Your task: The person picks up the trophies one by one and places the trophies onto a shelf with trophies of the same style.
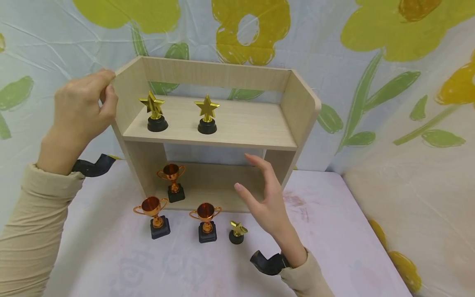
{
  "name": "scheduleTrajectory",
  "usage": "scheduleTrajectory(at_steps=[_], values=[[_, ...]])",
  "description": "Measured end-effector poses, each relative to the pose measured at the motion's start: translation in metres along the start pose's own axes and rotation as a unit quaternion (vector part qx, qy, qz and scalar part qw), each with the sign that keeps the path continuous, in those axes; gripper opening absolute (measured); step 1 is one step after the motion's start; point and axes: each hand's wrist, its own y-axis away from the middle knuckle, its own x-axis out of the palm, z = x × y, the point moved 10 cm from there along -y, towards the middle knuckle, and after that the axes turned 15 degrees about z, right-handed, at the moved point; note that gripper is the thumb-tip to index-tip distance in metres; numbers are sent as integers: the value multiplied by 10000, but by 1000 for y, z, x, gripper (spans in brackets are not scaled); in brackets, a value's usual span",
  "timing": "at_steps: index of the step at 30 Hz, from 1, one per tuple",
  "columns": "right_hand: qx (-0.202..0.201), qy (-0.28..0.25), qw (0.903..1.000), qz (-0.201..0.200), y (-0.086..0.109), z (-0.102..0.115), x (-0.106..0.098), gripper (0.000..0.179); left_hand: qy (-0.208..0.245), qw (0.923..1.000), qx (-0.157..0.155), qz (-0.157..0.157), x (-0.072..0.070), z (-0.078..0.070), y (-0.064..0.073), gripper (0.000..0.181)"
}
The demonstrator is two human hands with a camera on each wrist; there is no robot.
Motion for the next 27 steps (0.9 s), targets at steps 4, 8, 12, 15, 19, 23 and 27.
scheduleTrajectory(at_steps=[4,8,12,15,19,23,27], values=[[130,258,9996,14,8,-7,0,64,-14,10000,21,-11,0,-1,0,17],[302,389,9987,96,18,-17,1,64,-32,10000,10,-9,0,-1,0,17],[418,455,9979,177,28,-26,4,66,-24,10000,25,1,0,-1,1,18],[489,548,9970,234,34,-33,6,67,-11,10000,27,-14,0,-1,1,17],[631,705,9951,281,42,-41,9,66,-14,10000,12,-33,0,-1,2,16],[720,826,9935,294,49,-47,11,65,-22,10000,11,-27,0,-1,1,16],[873,807,9923,350,54,-53,15,63,-16,10000,28,-32,0,-1,1,16]])
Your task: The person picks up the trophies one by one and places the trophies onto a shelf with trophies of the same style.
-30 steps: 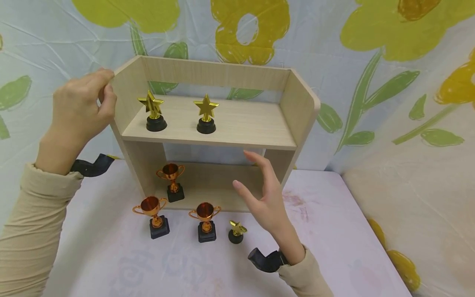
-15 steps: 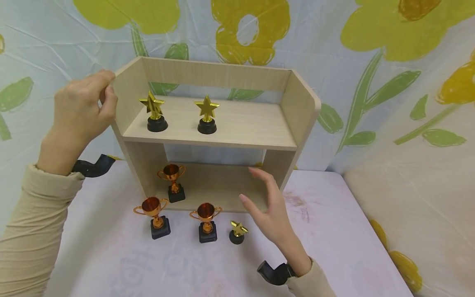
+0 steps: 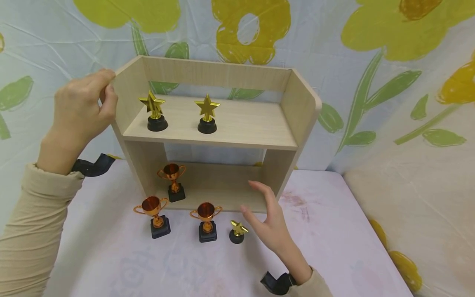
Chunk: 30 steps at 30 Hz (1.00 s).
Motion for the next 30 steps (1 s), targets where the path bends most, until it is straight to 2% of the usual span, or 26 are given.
scheduleTrajectory(at_steps=[7,9,14,16,21,30], values=[[221,5,9998,13,9,-11,12,64,9,10000,3,34,0,0,-1,17],[268,5,9996,-16,10,-5,14,63,13,10000,-3,31,0,0,-1,17],[366,87,9993,1,17,-13,21,63,15,10000,-9,43,0,0,-1,17],[417,113,9991,43,21,-25,25,65,15,10000,-6,59,0,-1,-1,18],[573,152,9981,135,27,-31,30,63,15,10000,-1,48,-1,-1,-1,17],[447,332,9983,189,36,-41,39,57,23,10000,-15,58,-1,-1,0,17]])
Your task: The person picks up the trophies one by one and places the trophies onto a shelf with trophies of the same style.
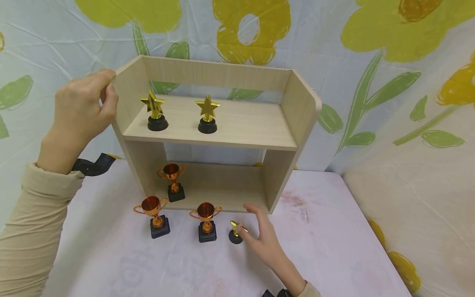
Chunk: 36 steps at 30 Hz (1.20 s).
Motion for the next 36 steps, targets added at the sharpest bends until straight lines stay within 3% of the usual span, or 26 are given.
scheduleTrajectory(at_steps=[11,36], values=[[514,71,9984,236,7,-20,16,51,-24,10000,1,28,0,1,-1,18],[692,230,9973,-126,11,-33,25,31,-9,10000,3,72,1,0,-2,19]])
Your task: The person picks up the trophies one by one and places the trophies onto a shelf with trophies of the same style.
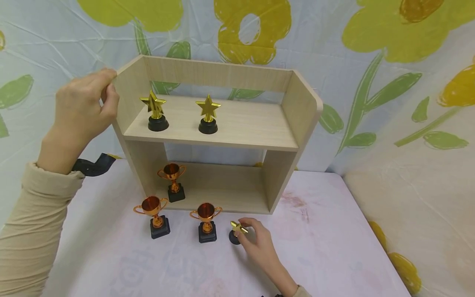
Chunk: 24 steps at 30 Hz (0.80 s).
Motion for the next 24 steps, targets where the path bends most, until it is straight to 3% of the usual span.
scheduleTrajectory(at_steps=[9,24], values=[[-1,0,9996,-281,2,-3,-1,24,14,10000,-6,-15,0,1,2,20],[-126,153,9992,-344,1,4,-6,21,22,10000,-78,45,0,2,-1,22]])
